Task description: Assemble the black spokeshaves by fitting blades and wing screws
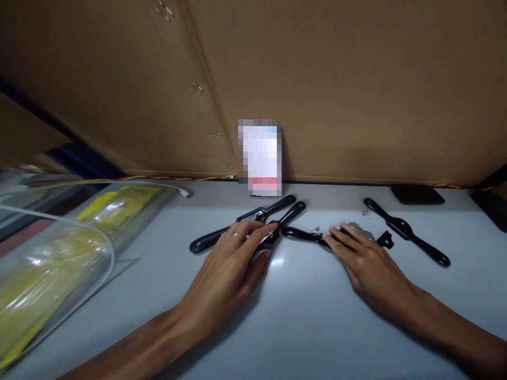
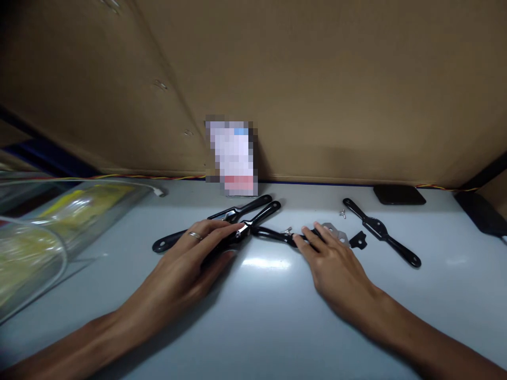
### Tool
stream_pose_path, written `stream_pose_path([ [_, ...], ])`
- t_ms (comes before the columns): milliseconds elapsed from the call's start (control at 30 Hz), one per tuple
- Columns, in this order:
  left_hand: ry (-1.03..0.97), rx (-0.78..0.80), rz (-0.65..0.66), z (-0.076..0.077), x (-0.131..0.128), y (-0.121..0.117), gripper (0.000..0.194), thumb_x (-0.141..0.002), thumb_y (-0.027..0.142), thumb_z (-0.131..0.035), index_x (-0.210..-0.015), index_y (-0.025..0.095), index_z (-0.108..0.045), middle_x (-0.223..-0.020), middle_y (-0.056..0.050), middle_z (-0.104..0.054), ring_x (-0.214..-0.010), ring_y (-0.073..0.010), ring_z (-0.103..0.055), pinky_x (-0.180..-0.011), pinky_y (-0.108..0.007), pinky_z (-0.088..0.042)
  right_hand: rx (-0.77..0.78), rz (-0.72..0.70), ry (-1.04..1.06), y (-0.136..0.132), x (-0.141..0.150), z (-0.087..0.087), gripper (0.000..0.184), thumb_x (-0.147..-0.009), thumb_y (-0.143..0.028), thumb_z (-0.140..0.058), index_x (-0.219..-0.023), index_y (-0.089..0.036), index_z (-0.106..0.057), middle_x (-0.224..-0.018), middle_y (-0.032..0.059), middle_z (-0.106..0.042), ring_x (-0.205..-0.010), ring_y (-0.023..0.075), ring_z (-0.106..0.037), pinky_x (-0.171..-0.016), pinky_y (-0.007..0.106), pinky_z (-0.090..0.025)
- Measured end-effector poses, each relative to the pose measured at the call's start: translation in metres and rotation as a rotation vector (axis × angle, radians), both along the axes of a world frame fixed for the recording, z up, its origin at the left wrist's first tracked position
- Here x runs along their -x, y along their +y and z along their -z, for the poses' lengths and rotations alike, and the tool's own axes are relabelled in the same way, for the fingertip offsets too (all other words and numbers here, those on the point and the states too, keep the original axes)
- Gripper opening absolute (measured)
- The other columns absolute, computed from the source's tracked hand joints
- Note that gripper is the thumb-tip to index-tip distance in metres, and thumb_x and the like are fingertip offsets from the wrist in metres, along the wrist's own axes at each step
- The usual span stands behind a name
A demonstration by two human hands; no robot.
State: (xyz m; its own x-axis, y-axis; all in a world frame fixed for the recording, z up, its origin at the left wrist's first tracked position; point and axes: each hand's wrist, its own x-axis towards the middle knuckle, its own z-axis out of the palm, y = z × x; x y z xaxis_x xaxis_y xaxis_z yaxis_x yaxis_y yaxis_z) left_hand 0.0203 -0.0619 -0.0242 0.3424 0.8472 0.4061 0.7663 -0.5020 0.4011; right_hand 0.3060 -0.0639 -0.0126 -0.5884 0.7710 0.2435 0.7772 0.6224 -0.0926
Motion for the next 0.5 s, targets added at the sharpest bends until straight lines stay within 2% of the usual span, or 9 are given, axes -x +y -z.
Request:
stream_pose_path([
  [200,-0.017,0.008,0.017,0.004,-0.001,0.001,0.037,-0.102,0.02,-0.041,-0.139,0.024,-0.05,-0.138,-0.011,-0.053,-0.127,-0.0293,-0.051,-0.104,-0.054,-0.049,-0.089,0.174,-0.135,0.005,-0.012,0.004,0.062,-0.086,0.005,-0.037,-0.145,-0.005,-0.056,-0.144,0.0198,-0.06,-0.138,0.0387,-0.053,-0.1,0.057,-0.059],
  [300,-0.023,0.008,0.046,0.002,-0.002,-0.002,0.039,-0.103,0.018,-0.04,-0.141,0.024,-0.047,-0.137,-0.011,-0.054,-0.126,-0.0276,-0.053,-0.103,-0.053,-0.05,-0.132,0.242,-0.155,0.011,-0.016,0.008,0.06,-0.087,0.004,-0.035,-0.142,-0.002,-0.058,-0.143,0.0217,-0.061,-0.138,0.0393,-0.053,-0.1,0.056,-0.059],
  [400,-0.074,0.049,0.18,-0.002,-0.004,-0.009,0.044,-0.103,0.015,-0.04,-0.146,0.027,-0.043,-0.135,-0.009,-0.057,-0.123,-0.0245,-0.056,-0.101,-0.047,-0.052,-0.166,0.291,-0.04,0.019,-0.017,0.004,0.05,-0.094,-0.003,-0.038,-0.14,-0.004,-0.059,-0.141,0.0225,-0.063,-0.137,0.0379,-0.055,-0.107,0.06,-0.051],
  [500,-0.127,0.113,0.298,-0.007,-0.007,-0.014,0.05,-0.103,0.015,-0.042,-0.151,0.028,-0.038,-0.13,-0.009,-0.06,-0.117,-0.0231,-0.058,-0.098,-0.043,-0.053,-0.227,0.248,0.261,0.02,-0.013,-0.009,0.04,-0.102,-0.015,-0.042,-0.137,-0.006,-0.059,-0.135,0.0218,-0.066,-0.128,0.0338,-0.06,-0.106,0.057,-0.051],
])
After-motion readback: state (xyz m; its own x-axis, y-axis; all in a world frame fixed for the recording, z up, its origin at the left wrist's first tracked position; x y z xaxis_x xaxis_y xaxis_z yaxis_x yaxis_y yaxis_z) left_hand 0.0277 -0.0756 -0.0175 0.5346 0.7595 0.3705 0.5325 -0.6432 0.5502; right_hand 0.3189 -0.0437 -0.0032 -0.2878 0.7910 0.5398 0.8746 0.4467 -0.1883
